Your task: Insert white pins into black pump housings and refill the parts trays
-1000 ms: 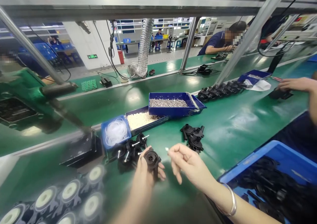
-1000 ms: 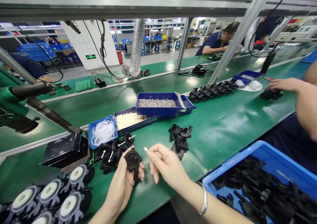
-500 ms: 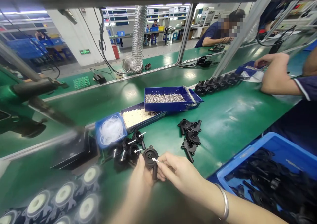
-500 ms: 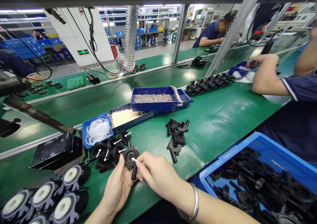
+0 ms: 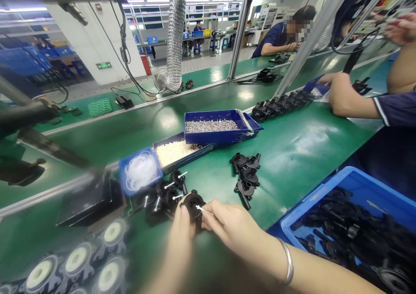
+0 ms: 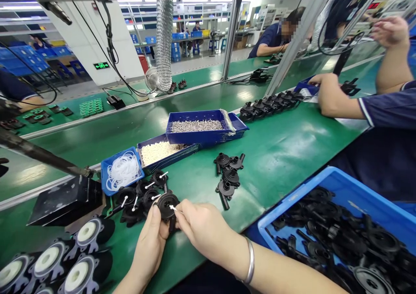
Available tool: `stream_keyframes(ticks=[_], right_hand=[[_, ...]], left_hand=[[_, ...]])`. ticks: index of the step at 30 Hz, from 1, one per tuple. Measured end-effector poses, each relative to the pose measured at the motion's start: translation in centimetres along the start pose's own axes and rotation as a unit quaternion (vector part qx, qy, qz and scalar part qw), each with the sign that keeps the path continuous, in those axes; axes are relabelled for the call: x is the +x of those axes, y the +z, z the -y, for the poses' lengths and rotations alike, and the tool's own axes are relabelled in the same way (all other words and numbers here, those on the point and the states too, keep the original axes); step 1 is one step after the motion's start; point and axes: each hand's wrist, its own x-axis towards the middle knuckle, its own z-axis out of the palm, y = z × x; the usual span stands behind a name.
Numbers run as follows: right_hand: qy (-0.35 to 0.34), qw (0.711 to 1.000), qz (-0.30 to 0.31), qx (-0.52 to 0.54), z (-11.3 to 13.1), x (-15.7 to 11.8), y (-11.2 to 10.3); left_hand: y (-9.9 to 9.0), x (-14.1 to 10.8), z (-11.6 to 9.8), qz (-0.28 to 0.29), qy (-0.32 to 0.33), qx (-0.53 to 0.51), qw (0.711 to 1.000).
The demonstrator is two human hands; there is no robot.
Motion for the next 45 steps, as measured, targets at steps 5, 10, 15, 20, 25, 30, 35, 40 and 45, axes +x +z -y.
stream_keyframes(ticks=[5, 10, 15, 20, 25, 30, 35, 40, 45], right_hand=[[-0.018, 0.999, -0.004, -0.036, -0.1, -0.2, 0.2], [-0.034, 0.996, -0.002, -0.08, -0.2, -0.2, 0.2], [-0.089, 0.987, -0.014, -0.137, -0.1, -0.3, 0.0], [-0.101, 0.987, -0.035, -0.116, -1.0, -0.5, 1.3], [-0.022, 1.0, -0.009, 0.011, -1.7, 0.5, 1.0], [0.072, 0.991, 0.008, 0.117, -2.9, 1.4, -0.3], [0.067, 0.986, 0.029, 0.153, -4.7, 1.6, 1.1], [0.102, 0.98, -0.015, 0.171, -5.1, 3.0, 2.8], [0.104, 0.975, -0.053, 0.189, -5.0, 4.4, 4.0]], left_hand=[[-0.3, 0.0, 0.2, -0.008, 0.013, 0.054, 0.998], [0.1, -0.5, -0.6, -0.026, 0.064, 0.166, 0.984], [-0.7, -0.6, 0.4, -0.009, 0.125, 0.267, 0.955], [-2.0, 0.5, 1.5, 0.045, 0.166, 0.346, 0.923], [-0.7, 0.3, 1.1, 0.04, 0.099, 0.269, 0.957], [0.6, 0.2, 1.7, 0.03, -0.022, 0.081, 0.996], [0.4, 0.4, 1.8, 0.045, -0.014, 0.059, 0.997], [0.5, 0.0, -0.1, 0.108, 0.044, 0.139, 0.983], [0.3, -1.3, -1.5, 0.062, 0.096, 0.372, 0.921]])
